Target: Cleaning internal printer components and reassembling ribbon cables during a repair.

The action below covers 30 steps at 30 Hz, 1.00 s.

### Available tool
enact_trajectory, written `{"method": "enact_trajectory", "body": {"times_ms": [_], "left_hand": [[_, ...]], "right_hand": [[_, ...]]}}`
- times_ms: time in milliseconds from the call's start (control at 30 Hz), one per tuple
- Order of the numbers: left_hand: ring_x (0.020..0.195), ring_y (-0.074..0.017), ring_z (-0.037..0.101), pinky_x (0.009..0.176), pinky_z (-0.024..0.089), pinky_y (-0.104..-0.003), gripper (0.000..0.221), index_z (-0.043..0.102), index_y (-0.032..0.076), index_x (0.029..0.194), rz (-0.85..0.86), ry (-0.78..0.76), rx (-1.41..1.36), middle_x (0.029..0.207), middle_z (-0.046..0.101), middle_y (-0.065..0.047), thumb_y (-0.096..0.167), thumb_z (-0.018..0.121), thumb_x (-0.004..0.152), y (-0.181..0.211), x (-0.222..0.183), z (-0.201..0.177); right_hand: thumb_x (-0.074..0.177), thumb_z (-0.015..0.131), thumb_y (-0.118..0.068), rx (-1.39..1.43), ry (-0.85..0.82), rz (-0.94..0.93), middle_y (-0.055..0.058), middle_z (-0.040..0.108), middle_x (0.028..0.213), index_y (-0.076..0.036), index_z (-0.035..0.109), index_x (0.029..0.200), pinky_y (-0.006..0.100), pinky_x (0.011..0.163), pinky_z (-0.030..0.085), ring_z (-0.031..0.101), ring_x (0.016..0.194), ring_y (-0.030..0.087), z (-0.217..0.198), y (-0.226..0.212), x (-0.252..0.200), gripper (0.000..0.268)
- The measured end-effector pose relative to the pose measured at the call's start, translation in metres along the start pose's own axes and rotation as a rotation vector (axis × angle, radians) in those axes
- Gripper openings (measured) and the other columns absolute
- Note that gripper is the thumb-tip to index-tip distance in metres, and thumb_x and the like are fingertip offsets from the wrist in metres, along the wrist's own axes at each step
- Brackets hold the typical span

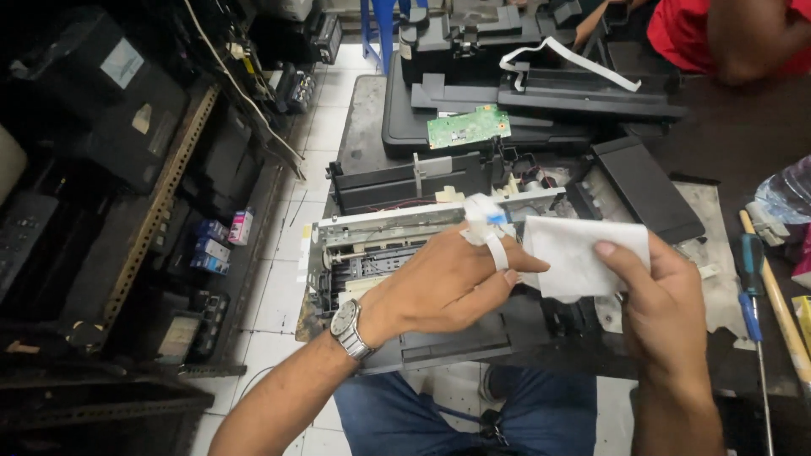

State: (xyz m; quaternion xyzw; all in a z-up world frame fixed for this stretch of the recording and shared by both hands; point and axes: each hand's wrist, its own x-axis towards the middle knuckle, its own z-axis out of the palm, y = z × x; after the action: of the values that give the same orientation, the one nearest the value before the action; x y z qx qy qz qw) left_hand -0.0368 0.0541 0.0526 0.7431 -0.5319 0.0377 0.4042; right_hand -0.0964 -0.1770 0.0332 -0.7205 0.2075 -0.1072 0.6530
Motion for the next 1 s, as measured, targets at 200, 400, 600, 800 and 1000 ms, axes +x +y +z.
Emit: {"method": "enact_trajectory", "body": {"times_ms": [200, 400, 600, 800, 1000], "left_hand": [[0.054, -0.0280, 0.060, 0.056, 0.041, -0.043, 0.051, 0.076, 0.014, 0.107, -0.315, -0.138, 0.011, 0.063, 0.065, -0.008, 0.032, 0.030, 0.095, 0.007, 0.008, -0.002], [0.038, -0.0238, 0.055, 0.044, 0.045, -0.036, 0.051, 0.058, 0.011, 0.060, -0.371, -0.146, -0.075, 0.043, 0.054, -0.009, 0.038, 0.036, 0.097, 0.002, 0.013, -0.002], [0.037, -0.0261, 0.058, 0.042, 0.047, -0.036, 0.055, 0.058, 0.009, 0.062, -0.422, -0.198, 0.064, 0.042, 0.054, -0.010, 0.038, 0.032, 0.101, -0.002, 0.018, 0.000], [0.058, -0.0387, 0.071, 0.052, 0.052, -0.046, 0.044, 0.069, 0.002, 0.083, -0.396, -0.188, 0.514, 0.062, 0.067, -0.017, 0.036, 0.044, 0.096, 0.003, 0.012, 0.028], [0.067, -0.0439, 0.074, 0.057, 0.055, -0.052, 0.055, 0.072, -0.002, 0.096, -0.429, -0.232, 0.572, 0.071, 0.072, -0.023, 0.050, 0.057, 0.091, 0.010, 0.012, 0.024]], "right_hand": [[0.093, 0.067, -0.025, -0.178, -0.157, 0.014, 0.005, 0.070, 0.088, -0.006, 0.076, 0.111, 0.029, 0.064, 0.045, 0.060, 0.074, 0.017, 0.019, -0.012, 0.005, 0.028], [0.094, 0.070, -0.029, -0.031, -0.284, -0.069, 0.021, 0.075, 0.089, 0.003, 0.076, 0.109, 0.048, 0.089, 0.054, 0.070, 0.080, 0.027, 0.034, 0.000, 0.009, 0.036], [0.096, 0.064, -0.023, 0.236, -0.338, 0.064, 0.027, 0.076, 0.098, 0.007, 0.072, 0.118, 0.051, 0.088, 0.058, 0.074, 0.085, 0.031, 0.043, 0.027, 0.015, 0.038], [0.090, 0.071, -0.011, 0.325, -0.344, 0.042, 0.021, 0.074, 0.087, 0.008, 0.068, 0.120, 0.040, 0.074, 0.059, 0.073, 0.074, 0.026, 0.052, 0.011, 0.003, 0.035], [0.086, 0.076, -0.004, 0.365, -0.327, 0.024, 0.020, 0.073, 0.083, 0.008, 0.068, 0.115, 0.032, 0.050, 0.056, 0.073, 0.060, 0.025, 0.052, 0.022, 0.008, 0.033]]}}
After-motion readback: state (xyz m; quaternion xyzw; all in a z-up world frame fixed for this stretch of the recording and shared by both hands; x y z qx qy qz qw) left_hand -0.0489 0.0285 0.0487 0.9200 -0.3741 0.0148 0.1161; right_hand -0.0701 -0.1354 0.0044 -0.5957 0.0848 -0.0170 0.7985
